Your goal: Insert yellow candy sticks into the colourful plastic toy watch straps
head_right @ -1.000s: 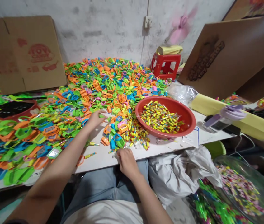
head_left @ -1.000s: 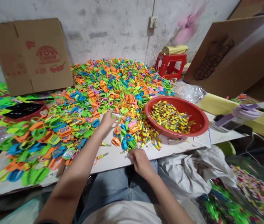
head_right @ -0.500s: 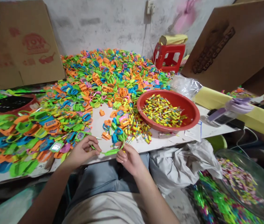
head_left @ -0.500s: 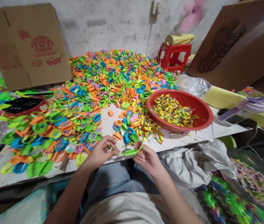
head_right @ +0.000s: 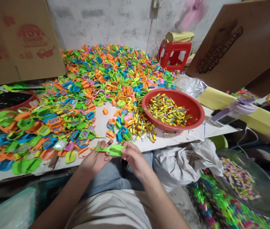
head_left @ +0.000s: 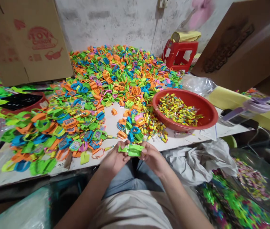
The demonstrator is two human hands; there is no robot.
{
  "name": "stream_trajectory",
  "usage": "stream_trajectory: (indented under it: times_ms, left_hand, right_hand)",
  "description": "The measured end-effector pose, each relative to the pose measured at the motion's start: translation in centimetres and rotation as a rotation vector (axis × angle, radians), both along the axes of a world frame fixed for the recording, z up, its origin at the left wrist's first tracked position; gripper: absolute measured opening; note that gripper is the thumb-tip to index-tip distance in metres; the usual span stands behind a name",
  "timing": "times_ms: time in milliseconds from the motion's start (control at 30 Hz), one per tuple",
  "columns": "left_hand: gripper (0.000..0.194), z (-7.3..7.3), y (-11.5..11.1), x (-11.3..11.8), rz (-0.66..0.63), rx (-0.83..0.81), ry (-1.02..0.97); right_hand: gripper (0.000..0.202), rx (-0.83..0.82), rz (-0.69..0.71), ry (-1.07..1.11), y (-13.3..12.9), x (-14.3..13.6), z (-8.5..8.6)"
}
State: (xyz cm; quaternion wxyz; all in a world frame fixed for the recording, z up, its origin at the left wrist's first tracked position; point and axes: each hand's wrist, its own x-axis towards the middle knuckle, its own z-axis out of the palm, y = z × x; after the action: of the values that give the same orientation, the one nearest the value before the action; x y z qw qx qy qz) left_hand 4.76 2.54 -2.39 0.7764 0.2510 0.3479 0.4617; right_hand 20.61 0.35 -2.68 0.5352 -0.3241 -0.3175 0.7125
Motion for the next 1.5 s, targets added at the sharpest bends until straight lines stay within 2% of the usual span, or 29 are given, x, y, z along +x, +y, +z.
stream_trajectory:
  times_ms: [133, 200, 333, 467, 600, 700, 800, 900, 1000, 1133, 1200, 1300, 1367, 1500]
  left_hand:
    - [0.054, -0.4, -0.4, -0.7, -0.002, 0.245, 0.33]
    - [0.052, -0.6, -0.4, -1.1, -0.026, 0.312, 0.436]
    - [0.044, -0.8, 0.0, -1.7, -0.037, 0.357, 0.492]
    - [0.035, -0.7, 0.3, -1.8, 0.039, 0.454, 0.619]
    - [0.032, -0.6, 0.2, -1.4, 0.108, 0.545, 0.695]
    - [0.029, -0.8, 0.1, -1.3, 0.155, 0.601, 0.708]
    - [0.028, -0.9, 0.1, -1.4, 0.177, 0.666, 0.756]
    - [0.027, -1.2, 0.2, -1.6, 0.118, 0.674, 0.776]
    - [0.025, -1.6, 0.5, -1.5, 0.03, 0.574, 0.714]
    - [0.027, -2.1, 0.3, -1.1, 0.028, 0.511, 0.711]
    - [0.026, -2.2, -0.1, -1.0, -0.004, 0.565, 0.73]
    - [0.02, -2.1, -0.6, -1.0, -0.126, 0.674, 0.769]
    - [0.018, -2.0, -0.7, -1.3, -0.178, 0.748, 0.81]
    - [0.021, -1.4, -1.2, -2.2, -0.258, 0.93, 0.978]
  right_hand:
    - [0.023, 0.042, -0.025, -0.099, 0.0, -0.3, 0.3]
    - [0.022, 0.044, 0.0, -0.065, 0.0, -0.5, 0.3]
    - [0.024, 0.018, 0.073, 0.034, 0.0, -0.9, 0.0]
    - [0.026, 0.117, -0.005, -0.153, 0.0, -1.4, -0.6]
    - [0.028, 0.101, -0.092, -0.211, 0.2, -1.8, -1.0]
    - [0.027, 0.115, -0.091, -0.224, 0.3, -1.9, -1.3]
    - [0.025, 0.133, -0.033, -0.291, 0.4, -1.8, -1.5]
    - [0.026, 0.156, 0.01, -0.341, 0.4, -1.7, -1.7]
    - [0.029, 0.218, 0.006, -0.384, 0.4, -1.7, -1.9]
    - [0.028, 0.287, 0.032, -0.517, 0.0, -1.8, -2.4]
    - [0.03, 0.299, 0.033, -0.596, -0.5, -1.9, -2.6]
    - [0.033, 0.296, 0.077, -0.677, -1.2, -1.6, -3.0]
    - [0.034, 0.291, 0.145, -0.728, -1.2, -1.2, -3.3]
    - [0.035, 0.328, 0.226, -0.802, -0.6, -0.8, -3.3]
